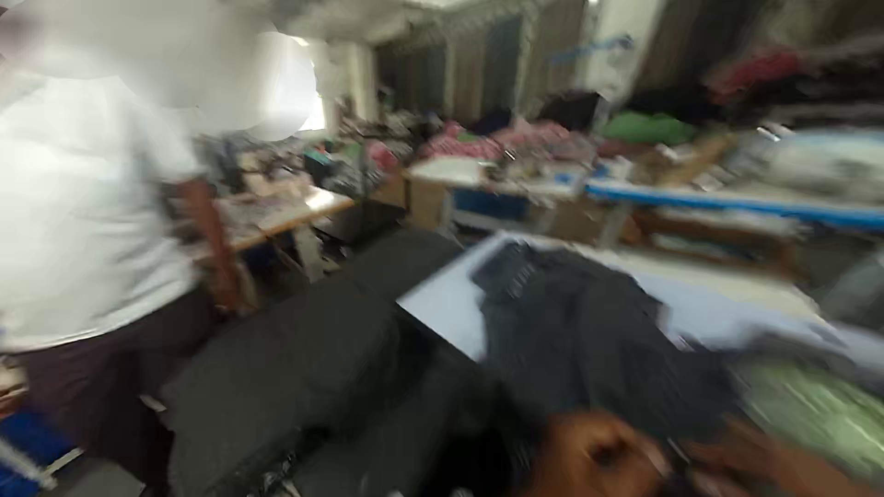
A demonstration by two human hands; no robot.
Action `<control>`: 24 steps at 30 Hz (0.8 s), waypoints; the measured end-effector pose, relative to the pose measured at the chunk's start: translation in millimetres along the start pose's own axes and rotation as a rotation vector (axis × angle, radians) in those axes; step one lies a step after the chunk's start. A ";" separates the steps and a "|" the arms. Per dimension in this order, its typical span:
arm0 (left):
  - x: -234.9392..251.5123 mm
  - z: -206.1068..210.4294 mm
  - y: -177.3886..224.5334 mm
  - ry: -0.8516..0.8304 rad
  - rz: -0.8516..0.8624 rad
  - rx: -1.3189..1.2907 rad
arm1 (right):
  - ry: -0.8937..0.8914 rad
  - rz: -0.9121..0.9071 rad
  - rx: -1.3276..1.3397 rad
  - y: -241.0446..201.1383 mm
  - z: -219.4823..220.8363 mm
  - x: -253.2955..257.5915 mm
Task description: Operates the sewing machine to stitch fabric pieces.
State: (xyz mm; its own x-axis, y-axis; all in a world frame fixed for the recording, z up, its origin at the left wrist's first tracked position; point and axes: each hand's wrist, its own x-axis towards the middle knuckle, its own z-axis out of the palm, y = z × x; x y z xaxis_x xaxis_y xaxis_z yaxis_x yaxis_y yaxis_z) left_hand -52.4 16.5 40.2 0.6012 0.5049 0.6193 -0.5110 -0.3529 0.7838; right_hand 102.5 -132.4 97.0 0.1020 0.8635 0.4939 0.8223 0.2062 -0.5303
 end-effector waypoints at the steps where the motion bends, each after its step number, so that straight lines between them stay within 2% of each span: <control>1: 4.8 -4.3 -0.3 -0.036 -0.047 -0.005 | 0.055 -0.010 -0.060 3.5 1.2 2.5; 2: 4.1 -5.1 -2.0 -0.072 -0.093 -0.003 | 0.127 -0.019 -0.139 6.8 5.5 -0.7; 4: -0.1 -2.8 -3.1 -0.107 -0.161 -0.012 | 0.138 -0.023 -0.151 3.5 6.7 -1.4; 9: 3.6 5.8 -20.1 -0.028 -0.099 -0.143 | 0.065 0.001 -0.091 6.2 5.7 2.1; 13: 4.0 4.7 -21.1 -0.022 -0.112 -0.204 | 0.088 -0.007 -0.072 7.4 7.6 3.7; 24: 5.1 -0.1 -8.8 -0.023 -0.128 -0.194 | 0.098 -0.010 -0.088 2.7 9.7 14.1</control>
State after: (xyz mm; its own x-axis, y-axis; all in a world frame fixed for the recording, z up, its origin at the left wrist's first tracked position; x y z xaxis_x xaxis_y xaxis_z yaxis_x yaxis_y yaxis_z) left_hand -45.0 22.3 36.4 0.6815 0.5173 0.5178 -0.5366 -0.1279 0.8341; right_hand 100.8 -115.2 95.8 0.1438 0.8118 0.5659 0.8694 0.1696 -0.4642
